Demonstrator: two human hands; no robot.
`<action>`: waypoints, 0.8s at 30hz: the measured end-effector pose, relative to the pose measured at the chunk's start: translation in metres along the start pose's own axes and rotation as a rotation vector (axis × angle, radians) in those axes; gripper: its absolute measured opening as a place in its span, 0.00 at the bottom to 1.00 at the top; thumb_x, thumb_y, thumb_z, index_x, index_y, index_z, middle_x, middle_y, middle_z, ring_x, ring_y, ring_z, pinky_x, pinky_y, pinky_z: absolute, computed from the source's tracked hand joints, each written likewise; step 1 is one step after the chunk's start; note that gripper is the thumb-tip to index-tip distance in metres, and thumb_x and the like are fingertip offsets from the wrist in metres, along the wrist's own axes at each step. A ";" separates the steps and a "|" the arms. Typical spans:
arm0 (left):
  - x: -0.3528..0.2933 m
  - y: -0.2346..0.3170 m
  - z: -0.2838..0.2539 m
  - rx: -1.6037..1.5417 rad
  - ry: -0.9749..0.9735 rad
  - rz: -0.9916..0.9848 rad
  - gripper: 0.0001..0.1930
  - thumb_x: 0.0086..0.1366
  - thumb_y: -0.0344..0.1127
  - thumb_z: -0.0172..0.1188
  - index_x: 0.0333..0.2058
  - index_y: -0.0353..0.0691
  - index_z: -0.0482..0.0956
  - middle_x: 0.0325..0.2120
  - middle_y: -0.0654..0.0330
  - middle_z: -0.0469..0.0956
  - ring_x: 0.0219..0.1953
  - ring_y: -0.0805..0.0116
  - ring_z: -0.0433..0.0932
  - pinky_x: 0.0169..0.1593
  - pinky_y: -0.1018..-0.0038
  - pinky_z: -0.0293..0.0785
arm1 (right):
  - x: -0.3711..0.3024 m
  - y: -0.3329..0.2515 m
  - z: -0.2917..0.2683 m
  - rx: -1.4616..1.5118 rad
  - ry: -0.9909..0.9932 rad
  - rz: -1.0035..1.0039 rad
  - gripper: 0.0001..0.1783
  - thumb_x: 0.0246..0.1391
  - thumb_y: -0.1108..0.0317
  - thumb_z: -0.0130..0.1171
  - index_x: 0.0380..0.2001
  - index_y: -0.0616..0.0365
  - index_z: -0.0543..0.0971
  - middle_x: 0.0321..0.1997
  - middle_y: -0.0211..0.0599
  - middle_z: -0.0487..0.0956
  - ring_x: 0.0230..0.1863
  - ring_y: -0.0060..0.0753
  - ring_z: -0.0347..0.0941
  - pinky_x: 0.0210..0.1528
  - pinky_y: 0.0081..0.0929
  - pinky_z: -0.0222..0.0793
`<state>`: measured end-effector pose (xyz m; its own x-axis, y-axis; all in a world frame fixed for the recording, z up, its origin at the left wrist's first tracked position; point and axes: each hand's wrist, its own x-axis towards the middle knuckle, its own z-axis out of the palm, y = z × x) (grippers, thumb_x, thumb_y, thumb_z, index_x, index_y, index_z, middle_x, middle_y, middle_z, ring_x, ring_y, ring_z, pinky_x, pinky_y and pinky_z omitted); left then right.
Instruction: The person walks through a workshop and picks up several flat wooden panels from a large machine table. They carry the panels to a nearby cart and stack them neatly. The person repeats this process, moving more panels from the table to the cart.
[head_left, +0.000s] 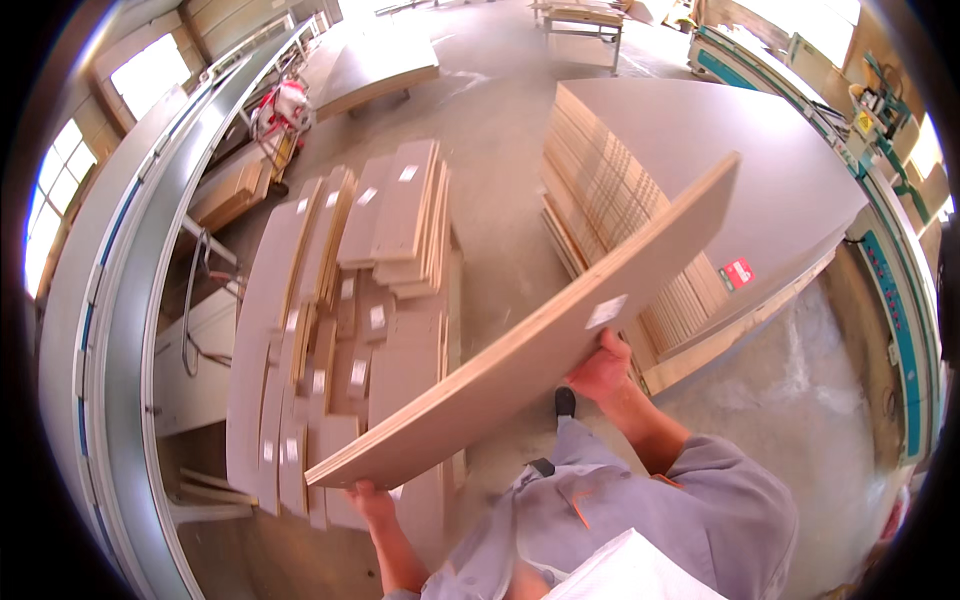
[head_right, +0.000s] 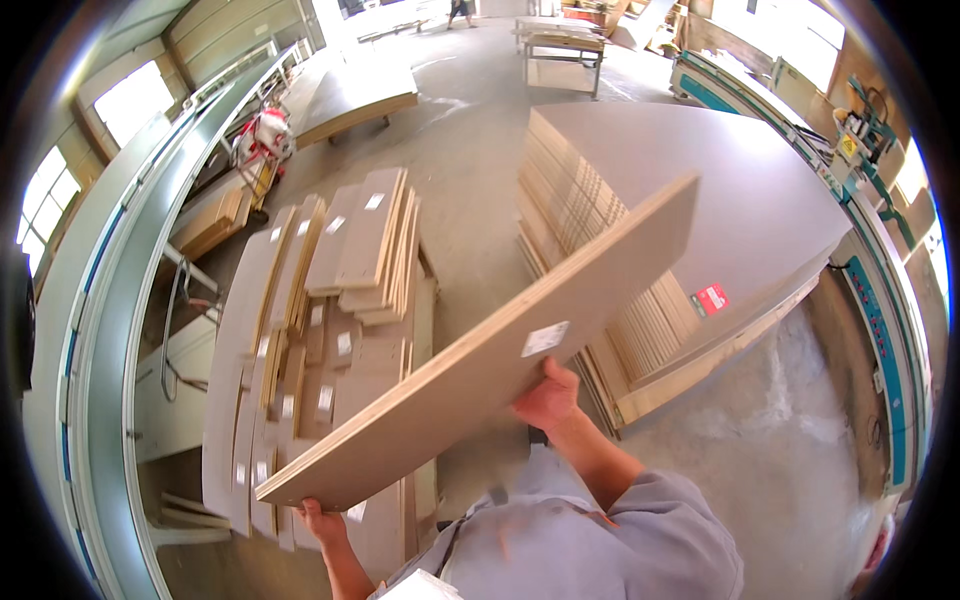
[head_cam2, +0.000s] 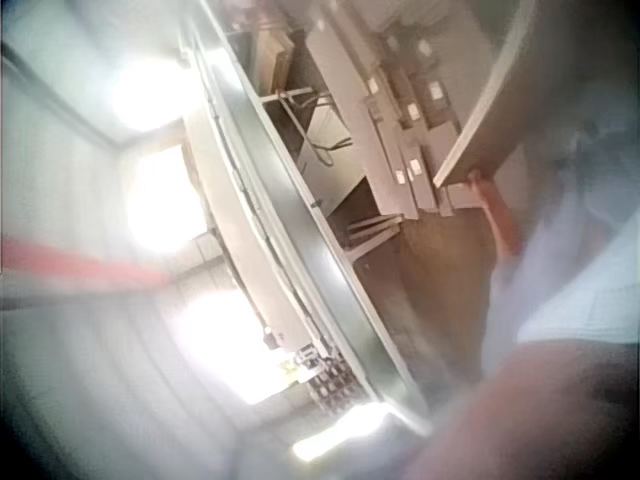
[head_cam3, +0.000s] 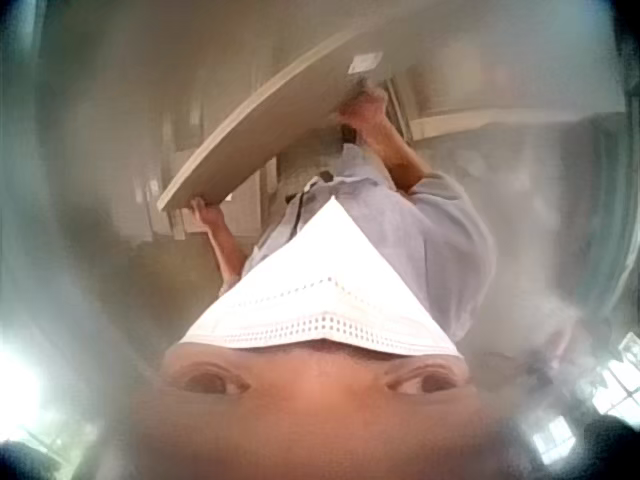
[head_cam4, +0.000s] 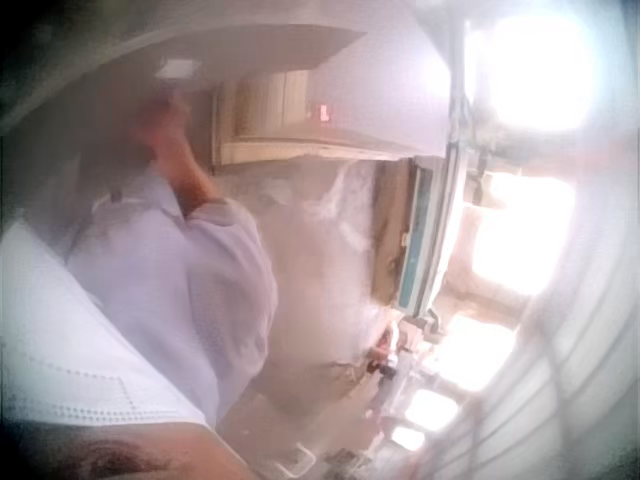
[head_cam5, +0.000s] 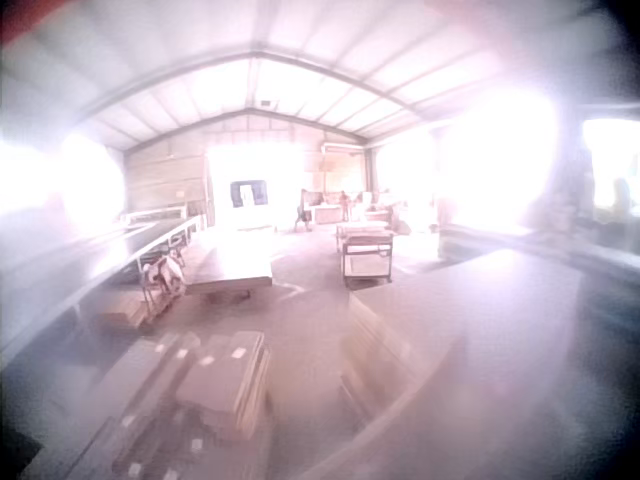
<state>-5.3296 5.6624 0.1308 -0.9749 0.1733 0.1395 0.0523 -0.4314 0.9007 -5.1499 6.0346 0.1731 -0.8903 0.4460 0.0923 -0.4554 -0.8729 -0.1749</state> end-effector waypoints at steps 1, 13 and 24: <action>0.014 -0.014 0.025 -0.018 -0.027 -0.025 0.27 0.54 0.47 0.65 0.46 0.36 0.69 0.42 0.59 0.73 0.42 0.65 0.73 0.47 0.67 0.69 | 0.009 -0.027 -0.009 -0.067 -0.027 -0.050 0.30 0.49 0.52 0.59 0.54 0.51 0.70 0.55 0.34 0.72 0.57 0.40 0.66 0.59 0.42 0.57; 0.158 -0.115 0.349 0.023 -0.654 -0.220 0.18 0.51 0.32 0.68 0.40 0.33 0.74 0.35 0.57 0.77 0.31 0.78 0.73 0.33 0.86 0.67 | 0.096 -0.264 -0.022 -0.194 -0.012 -0.653 0.17 0.54 0.50 0.54 0.33 0.53 0.72 0.32 0.32 0.70 0.34 0.33 0.62 0.39 0.33 0.62; 0.262 -0.188 0.539 0.002 -1.106 -0.181 0.20 0.50 0.40 0.68 0.38 0.34 0.74 0.33 0.56 0.78 0.35 0.71 0.75 0.40 0.77 0.70 | 0.105 -0.339 -0.040 -0.408 -0.153 -0.927 0.16 0.51 0.54 0.55 0.34 0.55 0.73 0.35 0.35 0.74 0.42 0.36 0.69 0.48 0.36 0.63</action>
<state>-5.4781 6.2662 0.2194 -0.2401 0.9249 0.2948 -0.0697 -0.3193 0.9451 -5.0892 6.3849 0.2027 -0.1907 0.8564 0.4798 -0.9561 -0.0512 -0.2886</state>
